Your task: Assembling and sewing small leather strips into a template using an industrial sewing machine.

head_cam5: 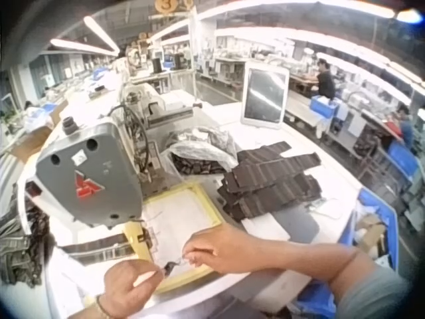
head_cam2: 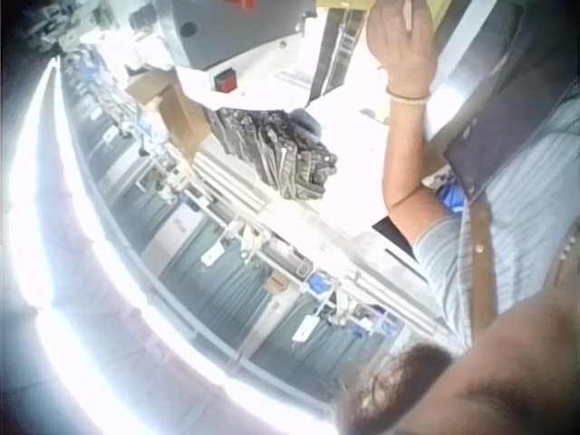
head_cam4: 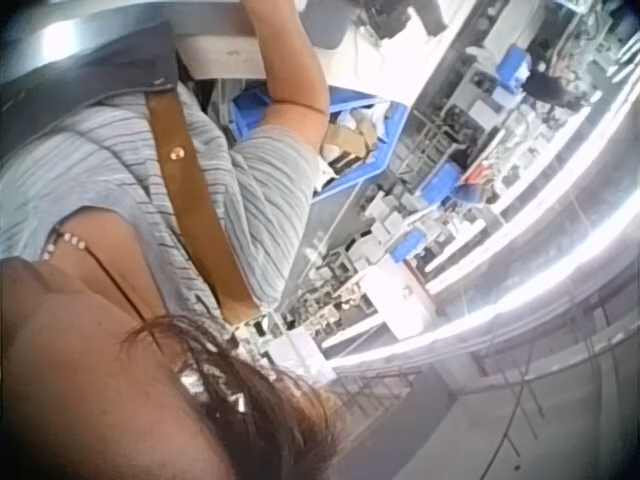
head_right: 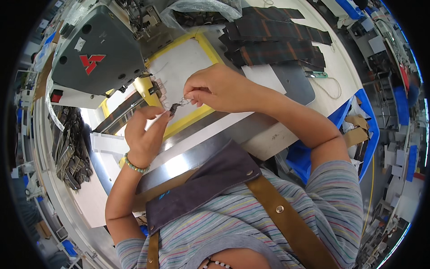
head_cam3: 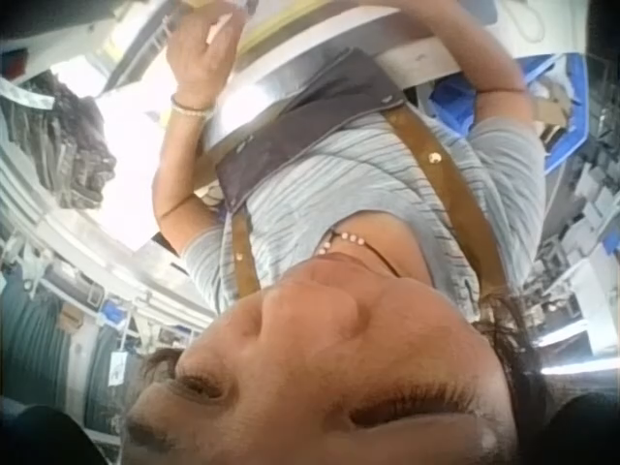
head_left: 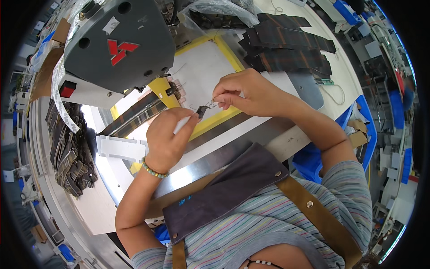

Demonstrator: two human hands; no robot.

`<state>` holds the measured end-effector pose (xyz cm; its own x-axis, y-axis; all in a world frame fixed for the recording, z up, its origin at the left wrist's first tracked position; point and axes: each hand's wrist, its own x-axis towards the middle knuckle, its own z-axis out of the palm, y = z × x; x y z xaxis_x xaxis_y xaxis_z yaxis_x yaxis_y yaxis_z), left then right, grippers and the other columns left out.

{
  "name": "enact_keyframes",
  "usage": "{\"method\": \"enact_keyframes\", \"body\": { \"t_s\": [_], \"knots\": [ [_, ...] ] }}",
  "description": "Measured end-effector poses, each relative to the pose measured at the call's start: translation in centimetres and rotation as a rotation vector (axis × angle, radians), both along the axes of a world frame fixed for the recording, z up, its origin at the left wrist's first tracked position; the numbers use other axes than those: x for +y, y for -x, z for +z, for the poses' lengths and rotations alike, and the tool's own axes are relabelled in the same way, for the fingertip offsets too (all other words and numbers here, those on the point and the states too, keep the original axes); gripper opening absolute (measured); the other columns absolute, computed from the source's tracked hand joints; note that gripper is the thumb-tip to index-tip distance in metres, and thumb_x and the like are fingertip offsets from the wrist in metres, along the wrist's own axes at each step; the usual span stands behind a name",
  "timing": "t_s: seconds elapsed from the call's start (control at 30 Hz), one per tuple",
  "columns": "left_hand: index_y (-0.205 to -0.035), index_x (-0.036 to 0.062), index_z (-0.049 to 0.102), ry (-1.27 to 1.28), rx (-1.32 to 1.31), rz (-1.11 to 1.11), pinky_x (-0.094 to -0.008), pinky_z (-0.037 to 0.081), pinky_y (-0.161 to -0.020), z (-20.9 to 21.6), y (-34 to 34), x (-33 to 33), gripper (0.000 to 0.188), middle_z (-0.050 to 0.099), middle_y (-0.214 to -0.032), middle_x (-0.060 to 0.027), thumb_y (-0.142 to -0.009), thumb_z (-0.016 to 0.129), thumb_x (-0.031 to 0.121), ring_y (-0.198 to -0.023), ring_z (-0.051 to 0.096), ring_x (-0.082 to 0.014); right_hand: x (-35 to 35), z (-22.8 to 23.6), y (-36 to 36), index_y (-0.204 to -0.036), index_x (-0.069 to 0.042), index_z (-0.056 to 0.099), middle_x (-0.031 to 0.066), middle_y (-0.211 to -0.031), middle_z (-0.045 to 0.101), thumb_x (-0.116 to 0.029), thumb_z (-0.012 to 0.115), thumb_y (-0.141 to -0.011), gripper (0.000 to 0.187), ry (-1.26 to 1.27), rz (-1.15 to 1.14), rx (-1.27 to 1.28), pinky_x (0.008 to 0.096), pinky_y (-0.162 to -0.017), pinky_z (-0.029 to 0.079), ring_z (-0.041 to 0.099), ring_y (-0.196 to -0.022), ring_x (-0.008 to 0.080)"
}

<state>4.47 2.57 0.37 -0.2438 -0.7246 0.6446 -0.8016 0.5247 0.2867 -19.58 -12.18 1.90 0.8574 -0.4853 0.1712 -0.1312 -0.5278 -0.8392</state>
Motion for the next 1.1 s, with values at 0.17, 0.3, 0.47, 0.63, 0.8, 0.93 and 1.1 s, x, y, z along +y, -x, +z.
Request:
{"method": "enact_keyframes", "body": {
  "t_s": [0.17,0.3,0.47,0.63,0.8,0.93,1.1],
  "knots": [
    [-0.1,0.0027,0.082,0.327,-0.384,-0.134,-0.0319,0.057,-0.067,-0.6,-0.7,0.0,0.026,0.074,-0.105,-0.0074,-0.074,0.085,0.001,-0.092,0.075,-0.0262,1.0,0.1,-1.3,-0.115,0.001,0.074,0.0049,-0.108,0.074,-0.013,0.07,-0.106,0.017,-0.672,0.037,-0.034,0.0284,-0.078,0.061,0.072,-0.101,0.0129],
    [-0.098,0.0025,0.077,0.38,-0.411,-0.154,-0.0315,0.059,-0.069,-0.6,-0.7,0.2,0.02,0.072,-0.101,-0.0072,-0.079,0.083,0.002,-0.094,0.074,-0.0249,2.4,-1.1,-2.0,-0.122,0.0,0.074,0.0053,-0.109,0.071,-0.015,0.075,-0.104,0.024,-0.293,0.116,-0.011,0.0239,-0.079,0.059,0.069,-0.096,0.0117],
    [-0.095,0.0034,0.076,0.279,-0.317,-0.157,-0.0317,0.06,-0.07,-0.5,-0.7,0.1,0.017,0.071,-0.101,-0.0066,-0.079,0.082,0.001,-0.097,0.074,-0.0245,2.8,-2.7,-2.3,-0.12,0.001,0.074,0.0053,-0.108,0.071,-0.013,0.073,-0.105,0.021,-0.416,0.04,-0.075,0.0244,-0.079,0.059,0.068,-0.088,0.01],
    [-0.093,0.0038,0.077,0.332,-0.386,-0.183,-0.0313,0.06,-0.07,-0.3,-0.8,0.3,0.015,0.07,-0.102,-0.0062,-0.079,0.081,0.0,-0.099,0.074,-0.0243,2.2,-2.8,-2.0,-0.112,0.0,0.07,0.0037,-0.103,0.07,-0.018,0.067,-0.11,0.019,-0.588,-0.056,-0.125,0.0256,-0.079,0.059,0.067,-0.085,0.0109],
    [-0.091,0.0052,0.077,0.387,-0.438,-0.157,-0.0299,0.059,-0.07,-0.7,-1.7,0.8,0.013,0.067,-0.101,-0.0039,-0.081,0.082,0.0,-0.101,0.074,-0.0235,0.0,-2.5,-0.1,-0.112,-0.001,0.067,0.0045,-0.105,0.069,-0.024,0.059,-0.114,0.024,-0.694,0.065,-0.206,0.0295,-0.083,0.061,0.071,-0.098,0.0144],
    [-0.089,0.006,0.076,0.439,-0.488,-0.153,-0.0293,0.059,-0.069,-0.8,-1.9,0.8,0.011,0.066,-0.101,-0.0031,-0.082,0.082,0.001,-0.102,0.075,-0.023,0.8,-2.1,-0.7,-0.116,-0.001,0.067,0.0072,-0.111,0.067,-0.024,0.061,-0.114,0.024,-0.819,0.136,-0.14,0.0299,-0.084,0.063,0.072,-0.106,0.0167],
    [-0.091,0.0054,0.076,0.435,-0.482,-0.186,-0.0291,0.06,-0.071,-0.3,-1.6,0.5,0.012,0.069,-0.103,-0.0041,-0.081,0.081,0.001,-0.101,0.075,-0.0235,2.4,-2.0,-1.6,-0.118,0.002,0.069,0.0122,-0.12,0.071,-0.016,0.071,-0.108,0.021,-0.864,0.181,-0.007,0.0274,-0.083,0.063,0.074,-0.105,0.0158]
  ]
}}
